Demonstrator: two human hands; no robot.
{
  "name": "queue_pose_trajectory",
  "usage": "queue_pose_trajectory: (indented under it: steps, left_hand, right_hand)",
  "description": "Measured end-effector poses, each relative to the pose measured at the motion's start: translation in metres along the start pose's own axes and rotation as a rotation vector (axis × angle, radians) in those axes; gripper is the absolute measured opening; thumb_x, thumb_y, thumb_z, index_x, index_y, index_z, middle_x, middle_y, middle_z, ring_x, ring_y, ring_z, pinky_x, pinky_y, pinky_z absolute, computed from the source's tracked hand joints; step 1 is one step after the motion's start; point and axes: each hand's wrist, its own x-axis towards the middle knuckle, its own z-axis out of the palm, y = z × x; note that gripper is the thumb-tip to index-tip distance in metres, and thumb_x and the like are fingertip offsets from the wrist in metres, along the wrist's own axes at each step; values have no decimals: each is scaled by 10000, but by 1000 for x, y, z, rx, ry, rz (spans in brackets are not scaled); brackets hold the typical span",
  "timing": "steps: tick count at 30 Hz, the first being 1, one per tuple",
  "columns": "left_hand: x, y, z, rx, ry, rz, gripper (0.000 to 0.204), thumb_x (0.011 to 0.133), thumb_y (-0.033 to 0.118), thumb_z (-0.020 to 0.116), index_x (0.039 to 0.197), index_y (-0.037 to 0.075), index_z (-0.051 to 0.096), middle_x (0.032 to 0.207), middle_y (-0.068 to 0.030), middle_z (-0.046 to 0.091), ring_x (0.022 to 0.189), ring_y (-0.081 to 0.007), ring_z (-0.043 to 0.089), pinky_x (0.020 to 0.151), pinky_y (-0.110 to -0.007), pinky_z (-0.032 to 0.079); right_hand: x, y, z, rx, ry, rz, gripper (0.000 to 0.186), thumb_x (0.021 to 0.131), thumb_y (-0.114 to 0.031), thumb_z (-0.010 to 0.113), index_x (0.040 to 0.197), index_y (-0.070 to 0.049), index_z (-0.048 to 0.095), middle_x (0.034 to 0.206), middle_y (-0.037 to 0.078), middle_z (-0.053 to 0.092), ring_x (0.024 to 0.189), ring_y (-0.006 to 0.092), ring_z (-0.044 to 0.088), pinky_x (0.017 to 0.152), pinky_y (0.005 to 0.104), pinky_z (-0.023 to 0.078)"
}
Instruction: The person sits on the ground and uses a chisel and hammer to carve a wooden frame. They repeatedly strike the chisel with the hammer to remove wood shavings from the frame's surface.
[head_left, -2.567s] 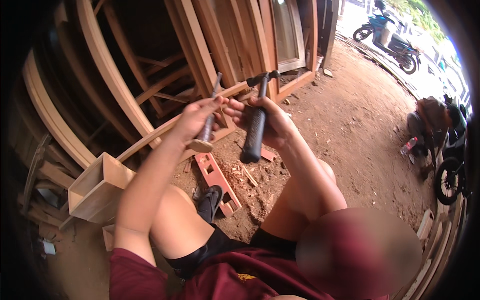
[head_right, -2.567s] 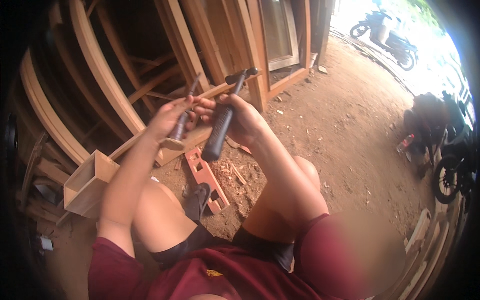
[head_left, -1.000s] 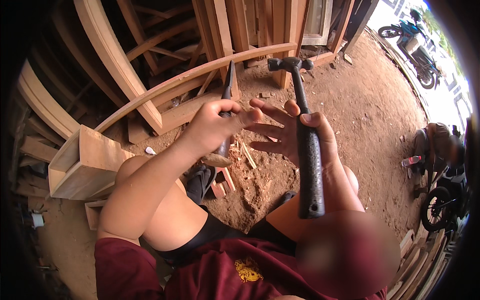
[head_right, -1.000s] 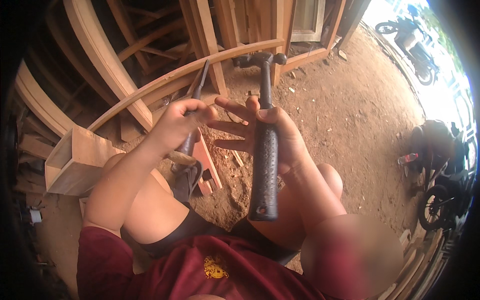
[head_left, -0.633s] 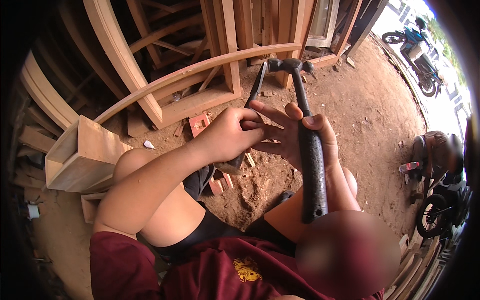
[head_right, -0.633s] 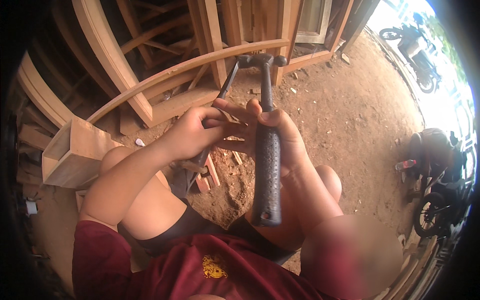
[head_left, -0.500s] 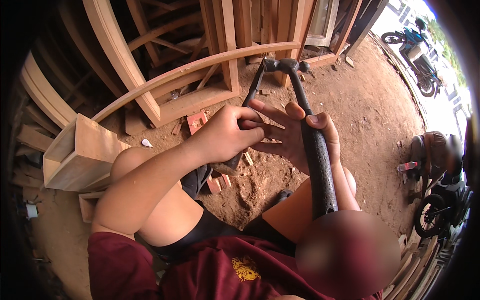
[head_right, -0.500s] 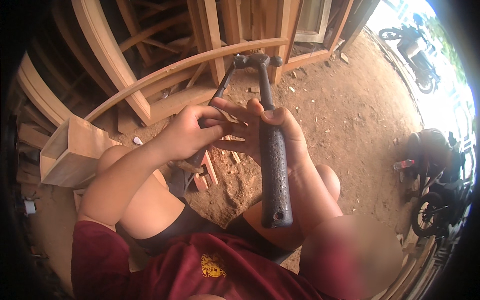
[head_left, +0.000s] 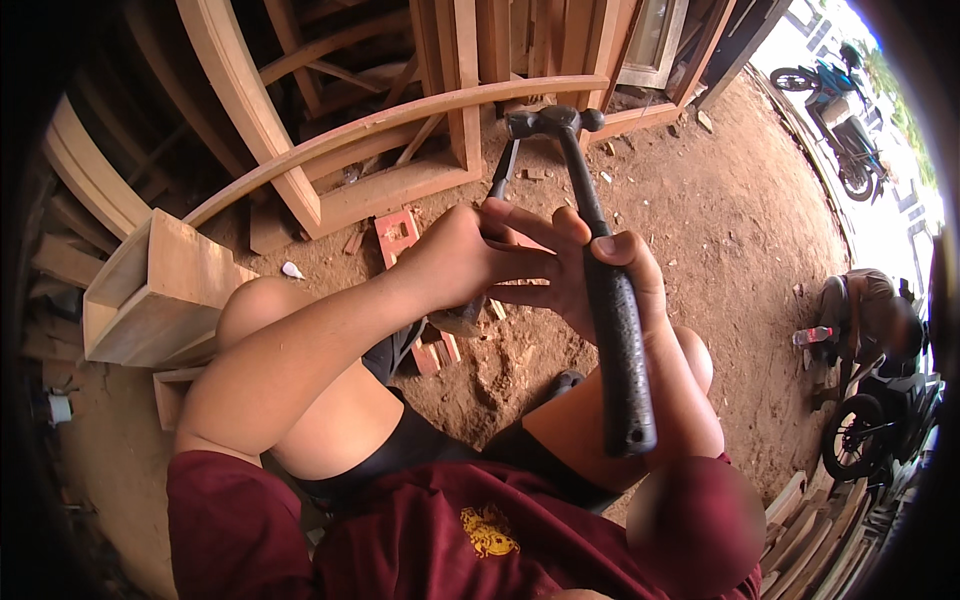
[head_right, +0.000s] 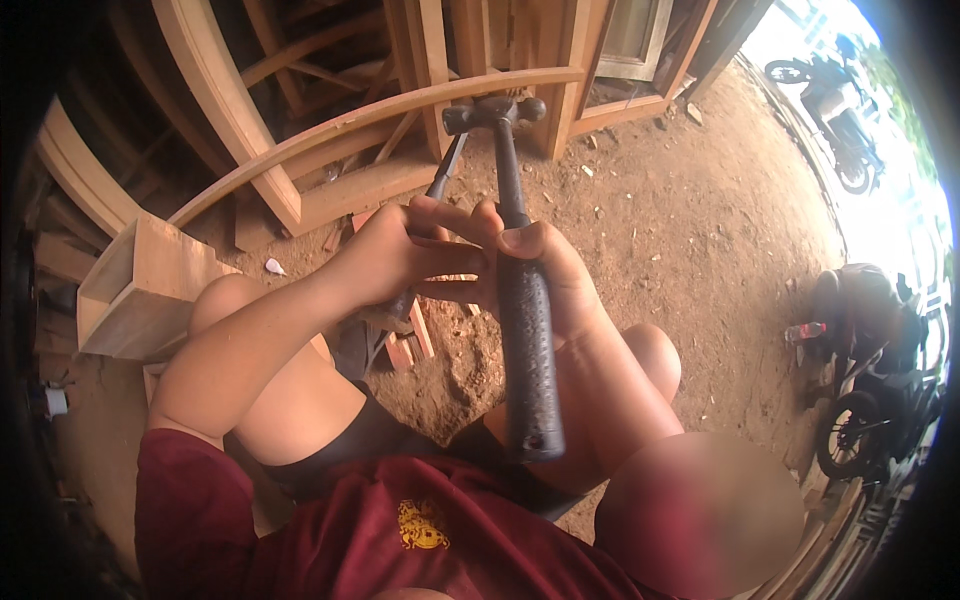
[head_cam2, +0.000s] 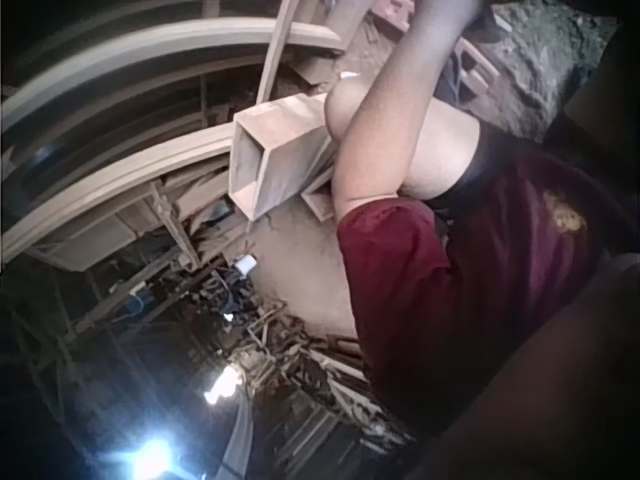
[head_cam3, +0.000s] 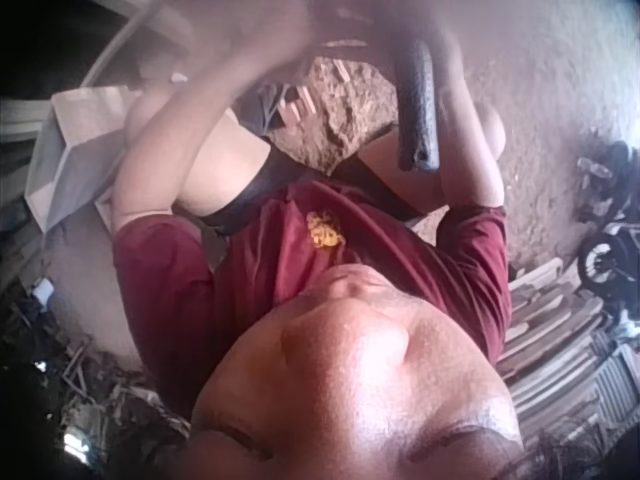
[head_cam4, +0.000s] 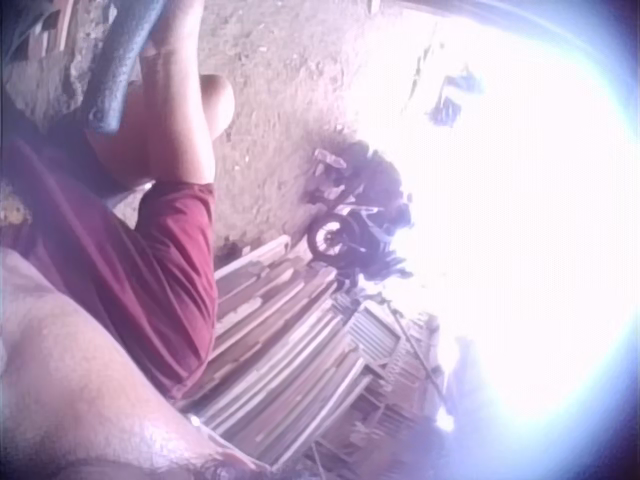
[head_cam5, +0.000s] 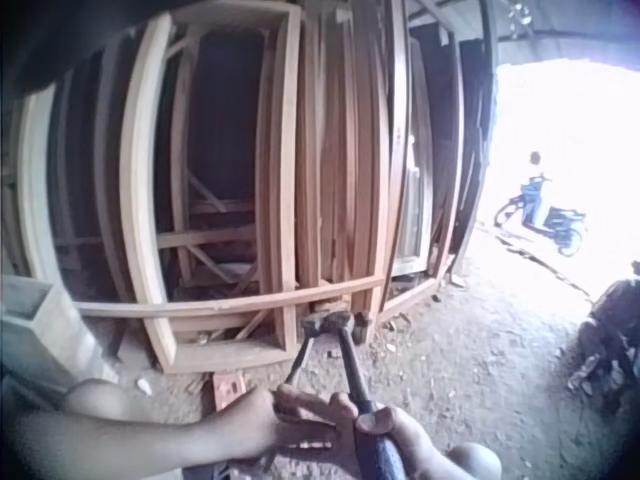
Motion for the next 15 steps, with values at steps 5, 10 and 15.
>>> queue_pose_trajectory:
  steps: [5, 10, 15]
  left_hand:
    - [-2, -9, -1, -231, -76, 133, 201, 869, 184, 702, 925, -7, 674, 748, -14, 632, 634, -65, 563, 554, -237, 462]
    - [-11, 14, -15, -77, -176, 67, 258, 926, 167, 632, 1112, -11, 654, 843, -21, 663, 673, -63, 584, 594, -221, 484]
    - [-8, 5, -21, -128, -195, 77, 237, 931, 166, 618, 1094, 0, 660, 818, -15, 653, 669, -65, 587, 596, -222, 487]
  right_hand:
    - [-2, -10, 8, 46, -55, 25, 228, 738, -382, 618, 841, -181, 590, 1468, 260, 375, 1298, 480, 418, 1024, 620, 379]
    - [-6, -22, 6, 22, -73, -23, 229, 768, -413, 624, 839, -200, 581, 1489, 274, 326, 1301, 529, 384, 1016, 632, 389]
    - [-9, -23, 6, 18, -62, -36, 230, 769, -411, 633, 839, -200, 576, 1491, 282, 313, 1277, 526, 410, 1018, 650, 377]
